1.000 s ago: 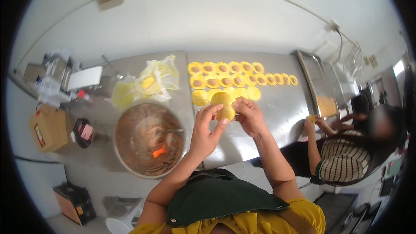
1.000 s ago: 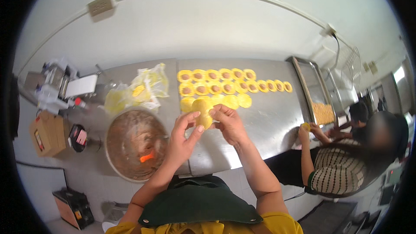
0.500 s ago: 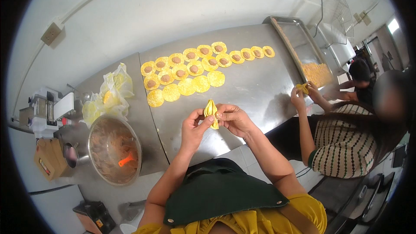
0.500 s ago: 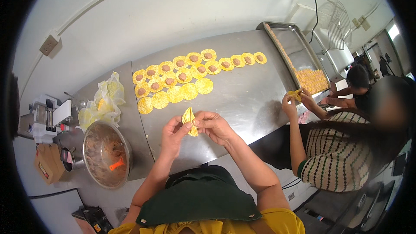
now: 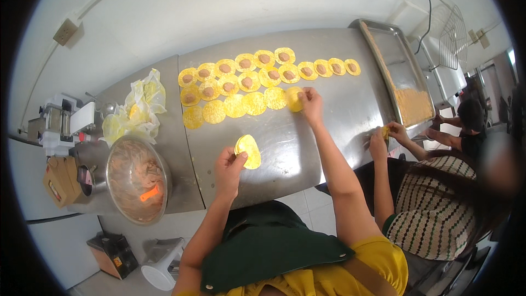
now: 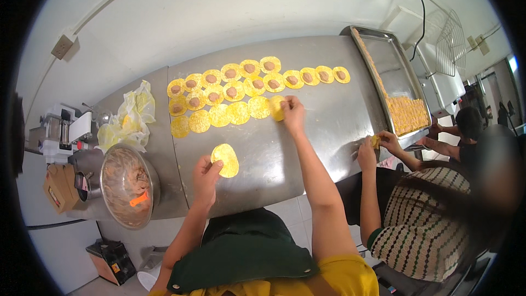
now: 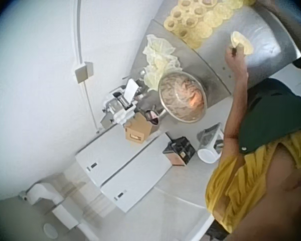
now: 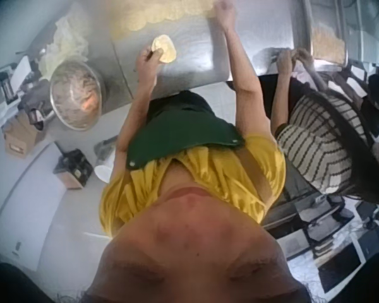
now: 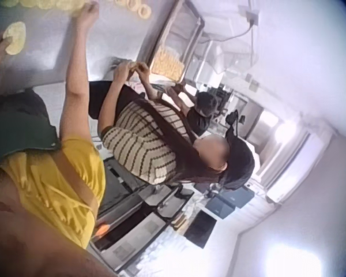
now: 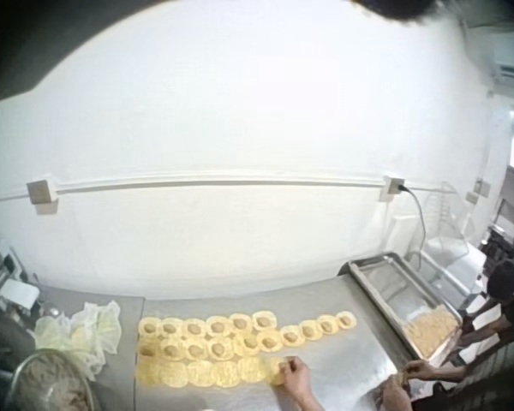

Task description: The person scoops a meat mixture from a large metal bowl using an orange spatula and a spoon, then places it onto yellow tortillas arranged on a stainless steel table. The person folds the tortillas into tacos and places them on a tray. Another person assists by arranging the finished tacos.

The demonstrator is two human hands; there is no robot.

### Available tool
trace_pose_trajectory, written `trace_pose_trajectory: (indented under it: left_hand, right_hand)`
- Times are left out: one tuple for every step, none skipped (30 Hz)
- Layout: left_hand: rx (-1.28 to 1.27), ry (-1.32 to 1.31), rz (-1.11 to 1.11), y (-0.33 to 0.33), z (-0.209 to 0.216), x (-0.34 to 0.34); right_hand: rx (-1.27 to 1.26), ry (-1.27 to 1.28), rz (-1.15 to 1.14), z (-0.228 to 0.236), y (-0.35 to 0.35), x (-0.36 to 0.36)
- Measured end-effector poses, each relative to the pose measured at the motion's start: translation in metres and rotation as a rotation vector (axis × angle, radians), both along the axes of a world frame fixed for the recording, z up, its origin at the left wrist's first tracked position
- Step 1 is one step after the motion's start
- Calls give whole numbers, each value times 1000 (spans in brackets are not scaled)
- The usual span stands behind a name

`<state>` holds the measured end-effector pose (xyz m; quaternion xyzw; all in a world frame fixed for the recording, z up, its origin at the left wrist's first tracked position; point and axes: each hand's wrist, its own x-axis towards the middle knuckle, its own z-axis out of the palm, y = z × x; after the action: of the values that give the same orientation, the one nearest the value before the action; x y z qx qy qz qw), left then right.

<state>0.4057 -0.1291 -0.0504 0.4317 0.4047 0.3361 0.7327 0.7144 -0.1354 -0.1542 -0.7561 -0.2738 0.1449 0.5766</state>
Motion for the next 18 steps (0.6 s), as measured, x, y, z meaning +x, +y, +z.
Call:
trace_pose_trajectory:
  left_hand:
    - [-12,13,12,-1,-3,-4]
    - [-22,26,21,-1,-8,-8]
    - [-33,39,29,-1,-12,-12]
    - [-38,49,42,-1,-15,-16]
    - [-48,56,54,-2,-18,-19]
    - [-57,63,64,-3,-20,-22]
    - [-63,78,62,-2,-22,-23]
    - [-69,93,58,-2,-25,-25]
    - [-75,107,54,-2,-26,-25]
    - [-85,93,53,-2,-24,-24]
    - [-95,78,52,-3,-19,-23]
    - [-105,63,50,-3,-16,-22]
    - [-112,63,42,-3,-15,-21]
    - [-120,63,34,-3,-14,-19]
    - [-128,63,26,-3,-13,-18]
    - [-86,76,41,-1,-12,-17]
    - [-48,91,60,0,-12,-17]
    - [-19,112,75,-1,-11,-18]
  right_hand:
    - [-89,-45,-21,-11,1,14]
    - [-175,-90,-43,-17,2,25]
    - [-262,-135,-68,-24,3,32]
    - [-247,-114,-59,-23,6,30]
    - [-236,-96,-51,-14,7,28]
    - [-225,-78,-45,-7,7,25]
    - [-147,-17,-30,-3,7,26]
    - [-70,44,-15,-1,7,26]
    - [8,106,-1,2,6,26]
    - [63,180,19,8,7,24]
    - [118,254,39,15,8,22]
    - [173,328,59,19,10,21]
    - [101,266,38,13,10,22]
    - [29,204,18,5,11,24]
    - [-44,142,-3,-2,10,25]
    - [34,260,31,10,16,16]
    - [106,382,69,33,17,0]
    - [169,511,99,52,12,-19]
